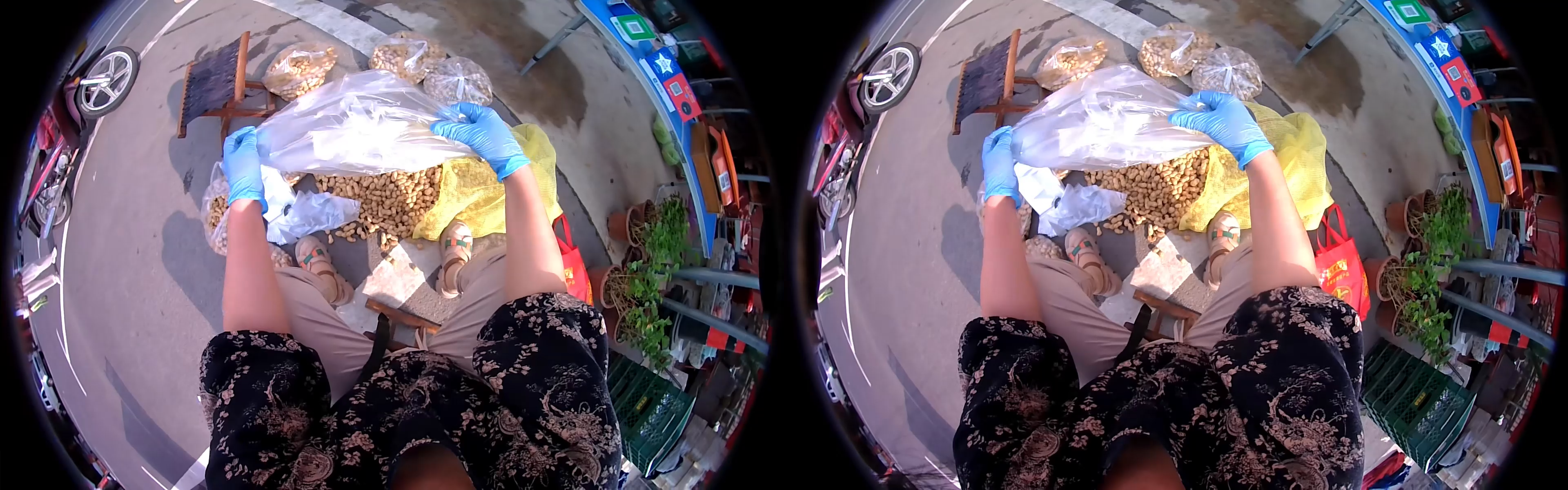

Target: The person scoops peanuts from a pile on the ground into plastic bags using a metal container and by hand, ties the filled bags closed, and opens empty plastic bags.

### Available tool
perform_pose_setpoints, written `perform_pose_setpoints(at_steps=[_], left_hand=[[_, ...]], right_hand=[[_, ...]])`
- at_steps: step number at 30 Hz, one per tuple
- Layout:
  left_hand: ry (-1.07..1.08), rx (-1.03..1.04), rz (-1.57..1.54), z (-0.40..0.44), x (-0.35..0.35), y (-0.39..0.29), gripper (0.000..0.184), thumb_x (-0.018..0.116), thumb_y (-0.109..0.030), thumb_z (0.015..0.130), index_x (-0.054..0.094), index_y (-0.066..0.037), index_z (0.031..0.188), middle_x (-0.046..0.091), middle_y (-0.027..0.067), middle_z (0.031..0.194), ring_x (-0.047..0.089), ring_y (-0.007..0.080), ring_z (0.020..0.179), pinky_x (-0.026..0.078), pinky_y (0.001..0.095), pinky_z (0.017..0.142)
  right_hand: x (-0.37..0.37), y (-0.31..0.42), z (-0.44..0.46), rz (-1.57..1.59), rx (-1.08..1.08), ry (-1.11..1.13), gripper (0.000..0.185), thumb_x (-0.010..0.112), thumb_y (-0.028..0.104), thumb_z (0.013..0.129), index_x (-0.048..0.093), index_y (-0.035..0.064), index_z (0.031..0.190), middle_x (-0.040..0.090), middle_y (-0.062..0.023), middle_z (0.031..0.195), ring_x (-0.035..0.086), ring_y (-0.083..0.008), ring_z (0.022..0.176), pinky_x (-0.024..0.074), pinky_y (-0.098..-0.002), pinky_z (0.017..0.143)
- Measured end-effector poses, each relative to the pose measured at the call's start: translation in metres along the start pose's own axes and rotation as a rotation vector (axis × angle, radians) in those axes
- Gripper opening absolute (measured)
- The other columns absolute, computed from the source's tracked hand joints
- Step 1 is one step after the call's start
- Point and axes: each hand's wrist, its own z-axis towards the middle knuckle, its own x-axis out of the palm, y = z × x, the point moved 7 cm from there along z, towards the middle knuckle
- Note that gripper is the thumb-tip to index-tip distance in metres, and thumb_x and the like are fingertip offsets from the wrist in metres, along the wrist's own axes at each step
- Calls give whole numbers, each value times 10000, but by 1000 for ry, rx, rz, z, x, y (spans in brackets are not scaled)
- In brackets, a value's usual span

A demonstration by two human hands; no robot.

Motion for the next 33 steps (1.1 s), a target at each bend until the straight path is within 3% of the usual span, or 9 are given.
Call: perform_pose_setpoints(at_steps=[3, 5, 6, 10, 13, 23, 28, 31, 33], left_hand=[[76, 165, 84, -41, 25, -69, 599, 697, -170, 743, 415, -57, 1258, 440, 154, 1260, 481, 272, 1117, 394, 369, 924], [162, 766, 569, -80, 49, -131, 908, 777, -211, 648, 245, -103, 1376, 197, 195, 1430, 273, 359, 1291, 265, 417, 1034], [363, 772, 425, -91, 64, -133, 987, 803, -306, 591, 251, -112, 1386, 122, 210, 1459, 138, 372, 1338, 156, 439, 1073], [801, 796, 812, -137, 125, -92, 628, 683, -346, 676, 482, -177, 1246, 459, 157, 1295, 446, 317, 1175, 301, 446, 1002], [992, 233, 1143, -125, 120, -35, 310, 596, -232, 731, 617, -147, 1028, 628, 143, 1008, 594, 330, 925, 442, 429, 844], [575, -43, 1007, -29, 8, 55, 364, 571, -352, 764, 647, -80, 992, 648, 181, 913, 627, 321, 829, 480, 380, 760], [572, -706, 624, -23, 6, 125, 585, 548, -536, 777, 639, 12, 961, 616, 111, 816, 601, 208, 702, 514, 340, 592], [460, -640, 685, 25, 22, 151, 614, 523, -562, 792, 621, 11, 991, 620, 118, 807, 606, 215, 767, 513, 342, 579], [254, -137, 691, 70, 36, 155, 548, 488, -488, 846, 600, 20, 1018, 646, 153, 889, 618, 205, 782, 491, 315, 674]], right_hand=[[9, -8, 2, -272, 10, -28, 281, 694, 293, 760, 666, 56, 908, 657, -62, 785, 596, -179, 676, 478, -292, 673], [24, 6, 0, -461, -95, -60, 250, 684, 296, 743, 665, 115, 915, 644, -117, 834, 620, -258, 718, 490, -315, 681], [39, 9, 1, -525, -196, 9, 235, 660, 302, 758, 666, 125, 912, 650, -107, 856, 619, -292, 752, 499, -346, 683], [98, 39, -23, -555, -453, 155, 226, 667, 265, 758, 650, 89, 898, 644, -117, 798, 626, -283, 713, 498, -340, 649], [115, 27, -31, -669, -324, 244, 301, 658, 309, 749, 614, 99, 960, 638, -145, 807, 619, -322, 736, 499, -386, 659], [83, -141, -21, -1034, 258, 375, 273, 484, 203, 793, 655, 5, 868, 657, -191, 864, 661, -303, 768, 519, -388, 653], [78, -157, 0, -267, 850, 269, 535, 470, 503, 859, 593, -15, 811, 603, -104, 679, 562, -163, 487, 435, -297, 414], [89, -188, 41, 20, 776, 152, 427, 489, 414, 883, 563, 6, 987, 628, -101, 824, 599, -155, 540, 436, -246, 434], [91, -206, 74, 270, 631, -59, 369, 497, 308, 905, 531, 39, 1155, 626, -88, 964, 640, -168, 647, 460, -228, 496]])
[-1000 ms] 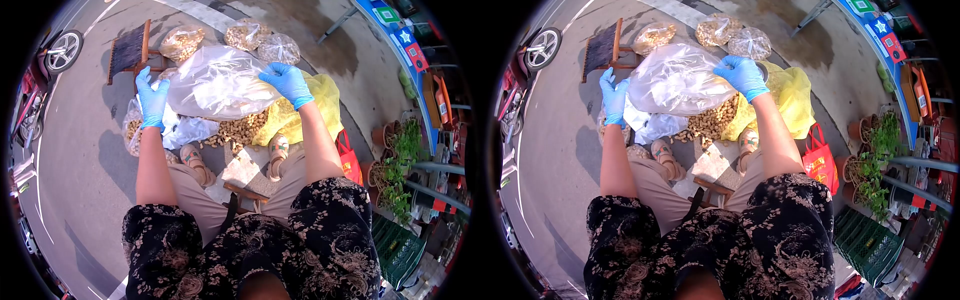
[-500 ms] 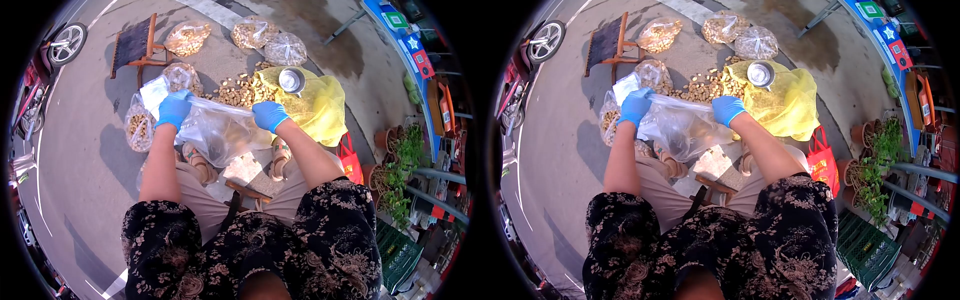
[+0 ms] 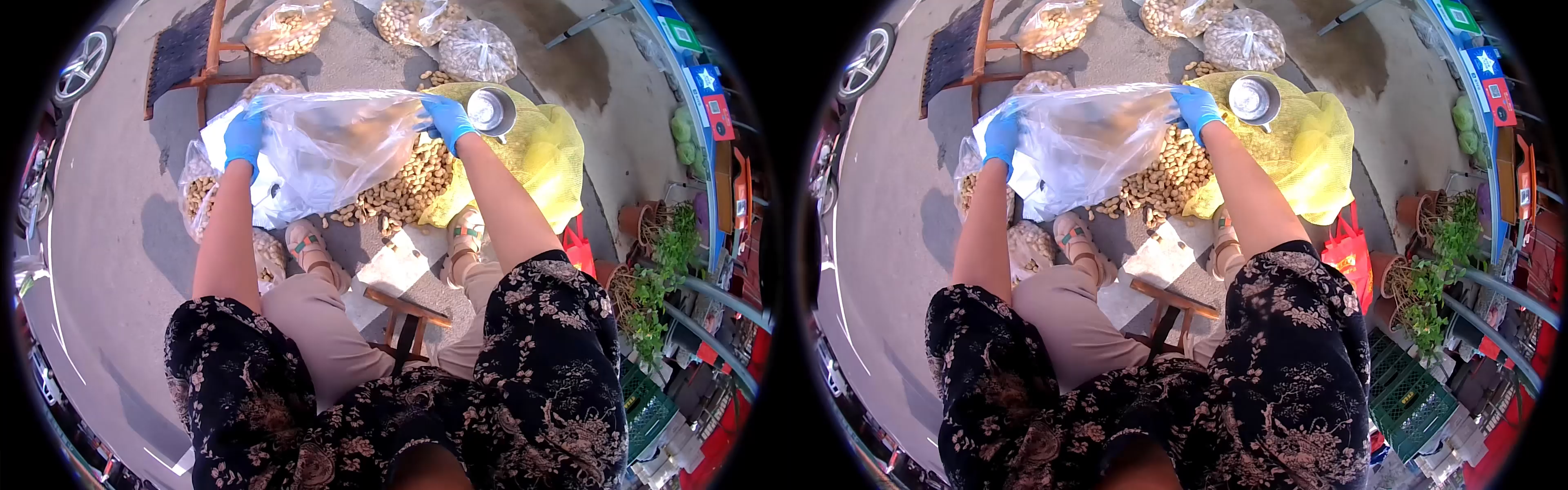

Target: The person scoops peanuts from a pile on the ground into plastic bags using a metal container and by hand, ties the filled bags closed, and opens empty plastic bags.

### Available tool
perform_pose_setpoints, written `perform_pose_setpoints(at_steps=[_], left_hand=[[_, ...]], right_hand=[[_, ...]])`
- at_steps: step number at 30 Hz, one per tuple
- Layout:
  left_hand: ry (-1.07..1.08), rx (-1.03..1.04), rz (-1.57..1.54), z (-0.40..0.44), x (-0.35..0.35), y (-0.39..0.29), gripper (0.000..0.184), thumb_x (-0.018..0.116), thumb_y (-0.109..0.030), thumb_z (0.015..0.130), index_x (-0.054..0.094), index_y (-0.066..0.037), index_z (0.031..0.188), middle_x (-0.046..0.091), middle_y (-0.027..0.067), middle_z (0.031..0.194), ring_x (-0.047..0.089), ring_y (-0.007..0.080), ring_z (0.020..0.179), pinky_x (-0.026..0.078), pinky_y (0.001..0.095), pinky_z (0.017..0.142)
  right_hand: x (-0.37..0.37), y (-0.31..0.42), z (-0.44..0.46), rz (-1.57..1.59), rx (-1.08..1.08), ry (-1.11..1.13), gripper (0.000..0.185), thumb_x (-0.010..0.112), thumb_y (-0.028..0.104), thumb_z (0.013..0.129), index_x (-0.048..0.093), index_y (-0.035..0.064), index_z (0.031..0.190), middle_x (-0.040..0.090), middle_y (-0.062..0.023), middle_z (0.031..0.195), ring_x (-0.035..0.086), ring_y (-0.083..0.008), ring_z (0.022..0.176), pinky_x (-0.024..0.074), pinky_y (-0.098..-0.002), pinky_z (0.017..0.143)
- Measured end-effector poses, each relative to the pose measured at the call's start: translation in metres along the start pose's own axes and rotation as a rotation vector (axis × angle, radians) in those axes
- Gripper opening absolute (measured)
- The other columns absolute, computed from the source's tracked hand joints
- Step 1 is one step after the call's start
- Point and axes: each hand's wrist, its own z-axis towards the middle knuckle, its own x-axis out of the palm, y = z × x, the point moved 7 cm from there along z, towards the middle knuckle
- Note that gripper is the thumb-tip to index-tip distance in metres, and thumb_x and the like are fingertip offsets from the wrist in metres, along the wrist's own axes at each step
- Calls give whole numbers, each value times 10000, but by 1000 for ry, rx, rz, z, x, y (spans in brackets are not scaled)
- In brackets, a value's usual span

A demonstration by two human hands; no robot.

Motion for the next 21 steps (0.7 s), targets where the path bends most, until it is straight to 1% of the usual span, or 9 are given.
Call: perform_pose_setpoints(at_steps=[1, 3, 4, 7, 10, 13, 14, 18, 21], left_hand=[[-179, 160, 16, 3, -3, -24, 487, 493, -437, 866, 598, 12, 1024, 650, 160, 915, 622, 205, 780, 481, 306, 700], [-368, 179, -276, -15, -2, -58, 341, 527, -328, 886, 611, -20, 1007, 650, 126, 885, 614, 180, 777, 478, 303, 691], [-311, 240, -618, -13, 11, -66, 265, 557, -260, 885, 602, -32, 1014, 643, 90, 862, 599, 148, 795, 474, 298, 697], [-294, 186, -426, 12, 67, -21, 288, 553, -271, 892, 581, -21, 1034, 627, 62, 843, 578, 114, 788, 475, 289, 697], [-148, 76, -179, 12, 142, 51, 428, 537, -375, 863, 577, -12, 1086, 627, 184, 1009, 606, 288, 930, 456, 355, 787], [352, -252, -30, -13, 215, 111, 554, 502, -498, 825, 592, -16, 1082, 596, 227, 1055, 563, 360, 1003, 422, 397, 854], [378, -322, -191, -13, 247, 150, 500, 530, -448, 837, 609, -2, 1051, 631, 181, 992, 605, 300, 938, 461, 367, 797], [376, -488, -590, -33, 230, 81, 351, 563, -314, 863, 629, 14, 967, 616, 60, 829, 602, 115, 718, 506, 262, 611], [360, -402, -620, -18, 227, 82, 338, 559, -315, 866, 633, 4, 952, 623, 58, 830, 588, 115, 690, 504, 267, 617]], right_hand=[[-1, 8, 17, 146, -69, -57, 387, 513, 292, 901, 513, 56, 1208, 618, -76, 1000, 642, -172, 717, 478, -229, 544], [-6, 21, 52, 372, -260, -148, 356, 540, 237, 897, 524, 30, 1186, 606, -69, 1044, 623, -176, 831, 525, -279, 663], [-8, 24, 69, 414, -303, -151, 351, 545, 229, 895, 527, 25, 1181, 604, -67, 1051, 612, -173, 866, 518, -289, 714], [-11, 5, 121, 431, -467, -121, 355, 550, 227, 895, 526, 31, 1190, 601, -60, 1056, 579, -164, 945, 479, -300, 838], [-6, -38, 140, 374, -345, -124, 394, 543, 189, 897, 480, 34, 1253, 576, -68, 1118, 528, -140, 989, 411, -259, 894], [-8, -107, 171, -12, -247, -113, 515, 618, 233, 823, 461, 6, 1259, 578, -112, 1113, 535, -183, 1009, 399, -287, 920], [-6, -107, 164, -221, -161, -78, 676, 667, 295, 751, 405, -6, 1297, 526, -169, 1176, 506, -246, 1080, 380, -330, 955], [-10, -119, 151, -577, -290, -116, 729, 680, 318, 729, 369, -17, 1297, 375, -241, 1272, 416, -347, 1165, 358, -408, 976], [-25, -107, 121, -712, -361, -256, 640, 668, 306, 744, 421, -22, 1234, 416, -229, 1201, 458, -340, 1097, 379, -409, 950]])
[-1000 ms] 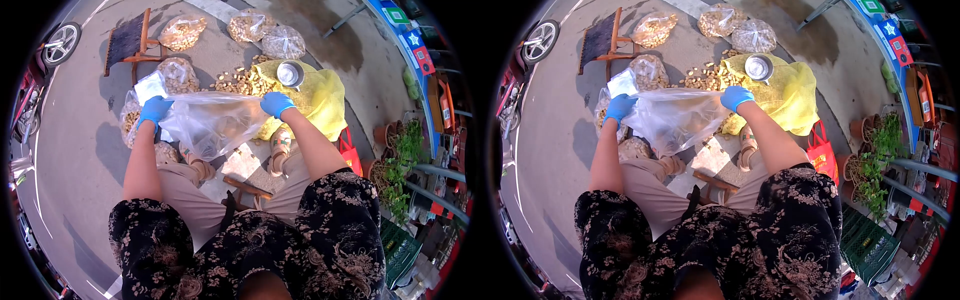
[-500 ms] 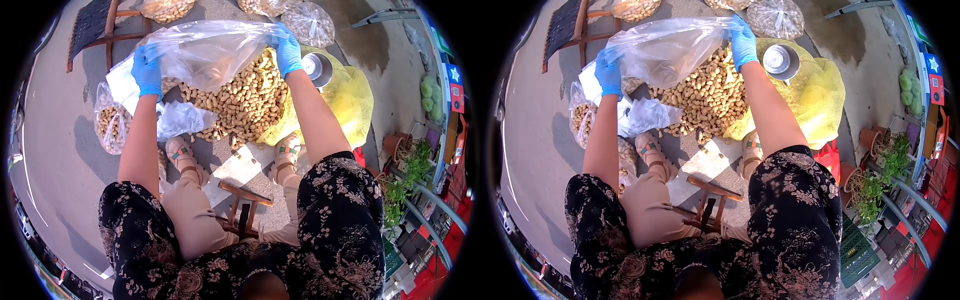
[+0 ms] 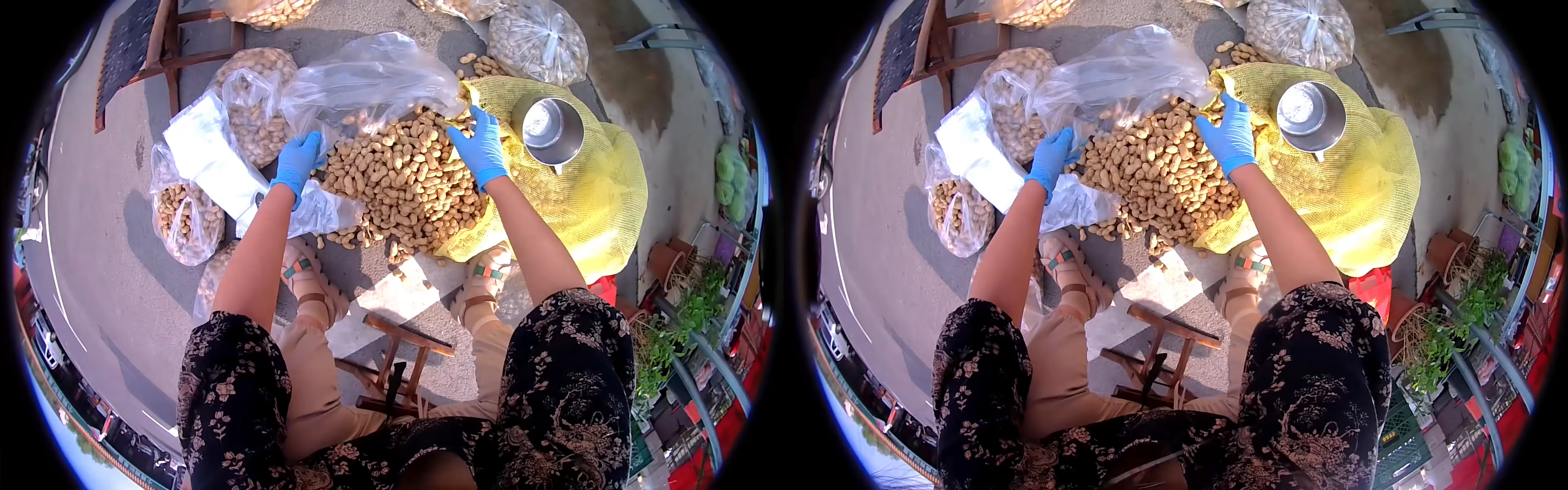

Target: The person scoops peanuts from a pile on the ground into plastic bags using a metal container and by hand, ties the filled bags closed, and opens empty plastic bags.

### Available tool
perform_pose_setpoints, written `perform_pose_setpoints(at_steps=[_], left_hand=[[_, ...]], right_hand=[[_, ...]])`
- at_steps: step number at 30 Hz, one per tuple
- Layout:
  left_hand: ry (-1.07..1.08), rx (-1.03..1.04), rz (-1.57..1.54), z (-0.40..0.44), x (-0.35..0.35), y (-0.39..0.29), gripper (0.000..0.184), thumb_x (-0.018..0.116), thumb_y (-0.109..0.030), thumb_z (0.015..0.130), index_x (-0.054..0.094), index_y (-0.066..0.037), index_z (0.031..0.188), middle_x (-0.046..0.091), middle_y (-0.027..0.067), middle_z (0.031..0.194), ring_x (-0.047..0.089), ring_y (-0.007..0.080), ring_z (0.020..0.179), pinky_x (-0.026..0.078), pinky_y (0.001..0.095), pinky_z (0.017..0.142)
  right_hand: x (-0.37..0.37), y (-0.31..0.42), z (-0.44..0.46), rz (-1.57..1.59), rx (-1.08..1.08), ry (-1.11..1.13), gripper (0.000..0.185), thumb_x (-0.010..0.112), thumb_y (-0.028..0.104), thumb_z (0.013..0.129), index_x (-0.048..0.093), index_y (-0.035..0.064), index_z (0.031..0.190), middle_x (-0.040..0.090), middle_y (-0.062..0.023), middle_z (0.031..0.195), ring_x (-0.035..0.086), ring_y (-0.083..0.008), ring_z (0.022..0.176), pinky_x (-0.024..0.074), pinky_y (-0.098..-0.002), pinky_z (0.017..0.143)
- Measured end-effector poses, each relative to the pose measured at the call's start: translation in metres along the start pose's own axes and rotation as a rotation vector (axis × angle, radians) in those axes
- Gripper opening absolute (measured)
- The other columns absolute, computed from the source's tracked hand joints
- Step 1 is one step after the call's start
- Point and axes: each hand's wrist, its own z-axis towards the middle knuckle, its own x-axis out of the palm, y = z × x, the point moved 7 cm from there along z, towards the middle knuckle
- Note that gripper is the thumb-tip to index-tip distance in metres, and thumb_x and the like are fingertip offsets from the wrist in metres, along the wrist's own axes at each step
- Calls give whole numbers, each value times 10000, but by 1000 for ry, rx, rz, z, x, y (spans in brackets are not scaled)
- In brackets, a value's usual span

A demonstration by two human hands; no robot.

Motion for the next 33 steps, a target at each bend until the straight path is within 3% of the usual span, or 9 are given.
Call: perform_pose_setpoints(at_steps=[2, 6, 8, 11, 18, 24, 28, 29, 33], left_hand=[[-3, -35, -5, -6, 1, -11, 333, 577, -317, 858, 635, 0, 942, 624, 39, 820, 564, 102, 695, 485, 257, 645], [37, 55, 251, -6, -16, -5, 351, 552, -350, 867, 637, -20, 951, 626, 18, 827, 558, 104, 732, 477, 264, 695], [48, 100, 318, -2, -18, 4, 361, 526, -363, 881, 629, -34, 988, 625, 19, 880, 567, 112, 781, 479, 276, 727], [55, -165, -113, -29, 3, 13, 360, 498, -367, 903, 584, -78, 1101, 589, 23, 1002, 555, 142, 925, 487, 338, 807], [119, -166, 22, -24, 10, 24, 350, 531, -310, 880, 585, -43, 1100, 603, 48, 986, 578, 133, 868, 493, 312, 767], [157, -18, 65, -23, -11, 18, 345, 628, -238, 824, 579, -25, 1092, 608, 40, 966, 570, 130, 857, 459, 273, 818], [260, 303, 546, -37, -24, 12, 665, 748, -309, 693, 459, -75, 1245, 569, 122, 1122, 551, 207, 1026, 426, 311, 890], [198, 534, 810, -48, -29, 5, 800, 776, -358, 625, 411, -91, 1286, 532, 160, 1183, 526, 264, 1097, 418, 349, 915], [326, 513, 1409, -82, -45, 43, 601, 708, -272, 669, 476, -87, 1192, 590, 140, 1094, 587, 291, 968, 456, 387, 836]], right_hand=[[-7, 7, -18, 83, -32, -2, 510, 645, 281, 770, 477, 8, 1166, 464, -184, 1152, 488, -318, 1036, 410, -407, 904], [19, 66, -66, -193, -456, 287, 651, 678, 372, 746, 443, 33, 1249, 454, -204, 1196, 472, -335, 1080, 402, -400, 918], [45, 63, -71, -387, -421, 287, 826, 622, 530, 739, 349, 22, 1330, 399, -245, 1274, 388, -378, 1180, 316, -426, 1004], [66, 44, -59, -467, -316, 175, 919, 550, 634, 735, 293, 14, 1362, 327, -275, 1336, 332, -421, 1220, 254, -470, 1036], [68, 66, -65, -596, -327, 361, 865, 600, 592, 729, 333, 54, 1351, 381, -211, 1293, 329, -402, 1194, 287, -489, 997], [62, 96, -89, -515, -569, 190, 678, 609, 434, 763, 411, 34, 1273, 434, -150, 1209, 422, -314, 1090, 353, -439, 905], [89, 131, -127, -201, -785, 351, 494, 612, 302, 744, 510, 19, 1135, 498, -103, 998, 467, -261, 945, 396, -383, 797], [96, 135, -132, -184, -792, 341, 453, 601, 286, 744, 517, 20, 1102, 496, -97, 953, 471, -256, 907, 400, -377, 766], [132, 130, -141, -275, -681, 435, 391, 583, 265, 758, 524, 37, 1070, 493, -101, 957, 470, -259, 914, 399, -372, 775]])
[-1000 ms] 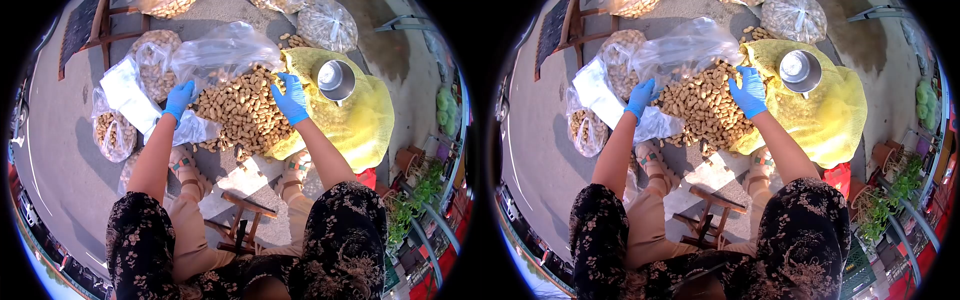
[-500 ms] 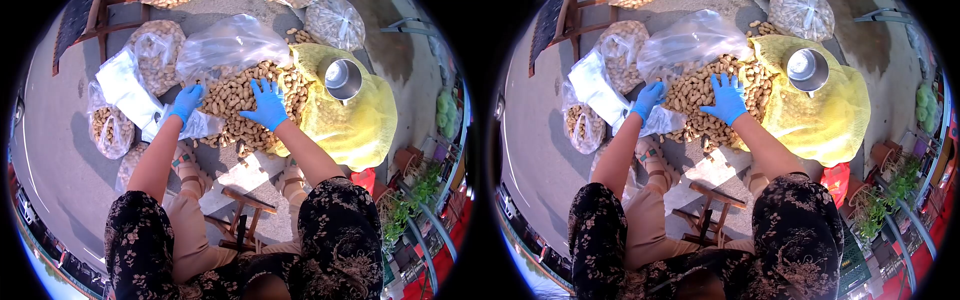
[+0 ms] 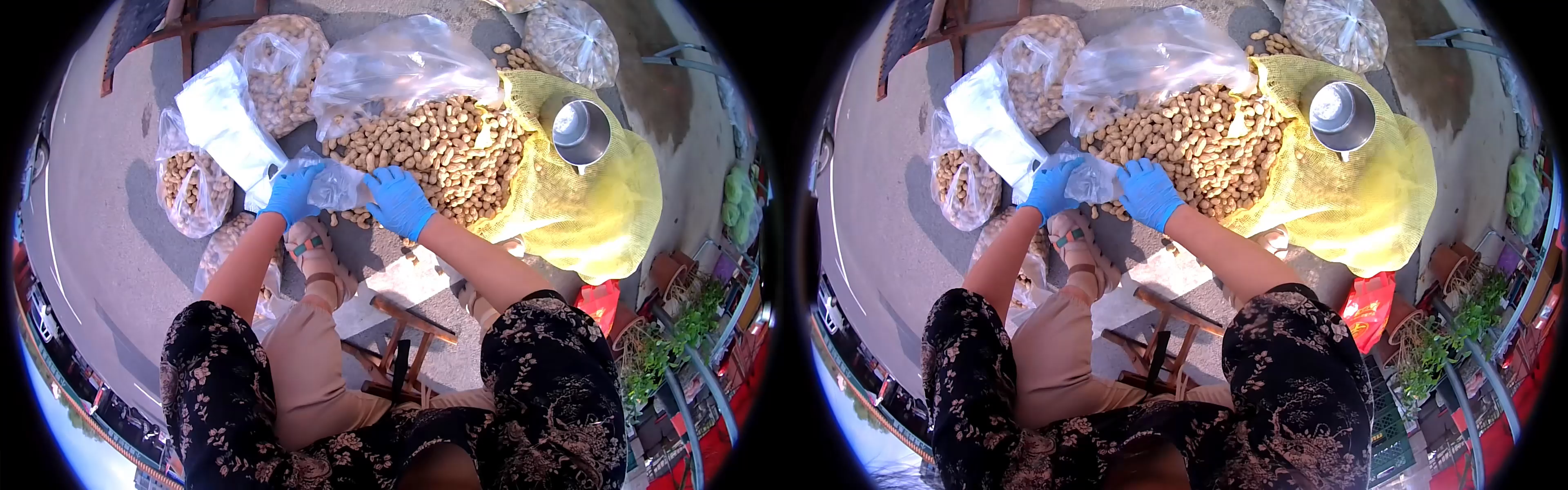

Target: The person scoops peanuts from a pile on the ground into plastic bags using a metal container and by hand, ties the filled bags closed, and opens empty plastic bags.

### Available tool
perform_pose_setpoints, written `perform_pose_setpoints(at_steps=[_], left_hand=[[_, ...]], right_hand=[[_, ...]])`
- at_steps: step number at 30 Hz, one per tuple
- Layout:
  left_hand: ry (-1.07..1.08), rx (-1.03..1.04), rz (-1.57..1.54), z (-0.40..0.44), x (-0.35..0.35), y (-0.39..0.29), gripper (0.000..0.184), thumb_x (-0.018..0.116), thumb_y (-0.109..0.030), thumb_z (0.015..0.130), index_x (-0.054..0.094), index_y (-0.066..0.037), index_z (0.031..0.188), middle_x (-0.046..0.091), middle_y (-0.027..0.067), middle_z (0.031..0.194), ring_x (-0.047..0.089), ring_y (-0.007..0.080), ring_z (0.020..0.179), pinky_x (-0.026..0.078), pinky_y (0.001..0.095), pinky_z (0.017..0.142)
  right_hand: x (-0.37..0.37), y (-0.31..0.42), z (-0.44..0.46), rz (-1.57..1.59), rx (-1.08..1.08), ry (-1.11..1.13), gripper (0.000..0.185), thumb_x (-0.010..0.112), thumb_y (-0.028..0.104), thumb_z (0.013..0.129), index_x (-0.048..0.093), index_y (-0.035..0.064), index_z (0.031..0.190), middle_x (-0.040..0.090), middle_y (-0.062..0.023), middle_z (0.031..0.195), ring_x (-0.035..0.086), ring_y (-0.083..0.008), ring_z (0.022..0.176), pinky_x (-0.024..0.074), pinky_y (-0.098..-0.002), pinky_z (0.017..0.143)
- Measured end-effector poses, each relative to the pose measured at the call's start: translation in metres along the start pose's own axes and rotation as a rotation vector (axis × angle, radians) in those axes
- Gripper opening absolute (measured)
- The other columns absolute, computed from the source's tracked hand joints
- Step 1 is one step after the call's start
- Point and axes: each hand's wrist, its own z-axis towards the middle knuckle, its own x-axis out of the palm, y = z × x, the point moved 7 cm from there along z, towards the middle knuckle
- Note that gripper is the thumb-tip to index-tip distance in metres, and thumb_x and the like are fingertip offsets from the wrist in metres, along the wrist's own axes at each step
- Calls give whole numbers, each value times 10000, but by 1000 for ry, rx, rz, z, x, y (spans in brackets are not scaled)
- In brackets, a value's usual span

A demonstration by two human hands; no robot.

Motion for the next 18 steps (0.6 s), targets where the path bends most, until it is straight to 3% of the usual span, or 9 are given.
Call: perform_pose_setpoints(at_steps=[1, 4, 7, 9, 13, 15, 16, 18], left_hand=[[169, 0, 42, -11, 27, 16, 454, 672, -226, 695, 554, -84, 1110, 631, 127, 1018, 621, 288, 885, 471, 398, 796], [209, -33, 148, -46, 83, 80, 191, 607, -160, 737, 665, -137, 917, 653, 104, 826, 627, 296, 764, 487, 401, 720], [39, -74, 417, -76, 38, 92, 119, 579, -146, 732, 693, -177, 751, 633, 77, 663, 632, 278, 654, 500, 389, 659], [236, -156, 410, -94, 50, 112, 143, 583, -132, 713, 691, -187, 790, 638, 91, 730, 633, 268, 733, 497, 375, 686], [439, -162, 453, -76, 17, 67, 239, 571, -88, 702, 665, -167, 907, 629, 123, 959, 599, 275, 931, 476, 351, 757], [140, -120, 229, -40, -33, 20, 270, 574, -97, 721, 642, -158, 975, 584, 130, 1071, 578, 279, 971, 463, 365, 793], [-8, -106, 113, -25, -50, 0, 288, 575, -101, 730, 631, -153, 1009, 562, 134, 1127, 568, 282, 991, 457, 372, 811], [-261, -52, -457, 2, -66, -25, 434, 625, -146, 747, 517, -99, 1165, 522, 157, 1183, 558, 319, 1001, 427, 379, 888]], right_hand=[[2, 2, 0, 4, -6, -5, 375, 580, 263, 761, 532, 40, 1058, 497, -98, 958, 471, -257, 917, 399, -371, 780], [1, 6, 0, 23, -56, -55, 322, 574, 253, 767, 557, 55, 1020, 510, -87, 958, 477, -252, 929, 400, -369, 796], [-33, -5, -7, 32, -140, -172, 266, 576, 219, 766, 581, 73, 988, 526, -77, 966, 489, -250, 939, 399, -373, 811], [-71, -28, -15, -11, -174, -234, 245, 584, 181, 760, 594, 81, 983, 537, -73, 980, 497, -251, 942, 398, -381, 821], [-153, -135, -49, -166, 128, -556, 372, 596, 119, 752, 542, 83, 1119, 539, -107, 1026, 497, -280, 961, 393, -405, 844], [-198, -178, -78, -341, 288, -776, 431, 621, 170, 755, 508, 76, 1160, 538, -127, 1033, 492, -295, 987, 390, -404, 860], [-211, -202, -95, -460, 484, -817, 471, 648, 212, 737, 505, 65, 1161, 540, -131, 1044, 493, -298, 1000, 391, -405, 870], [-216, -251, -131, -520, 890, -844, 577, 697, 291, 693, 489, 48, 1174, 528, -148, 1088, 477, -314, 1042, 391, -415, 889]])
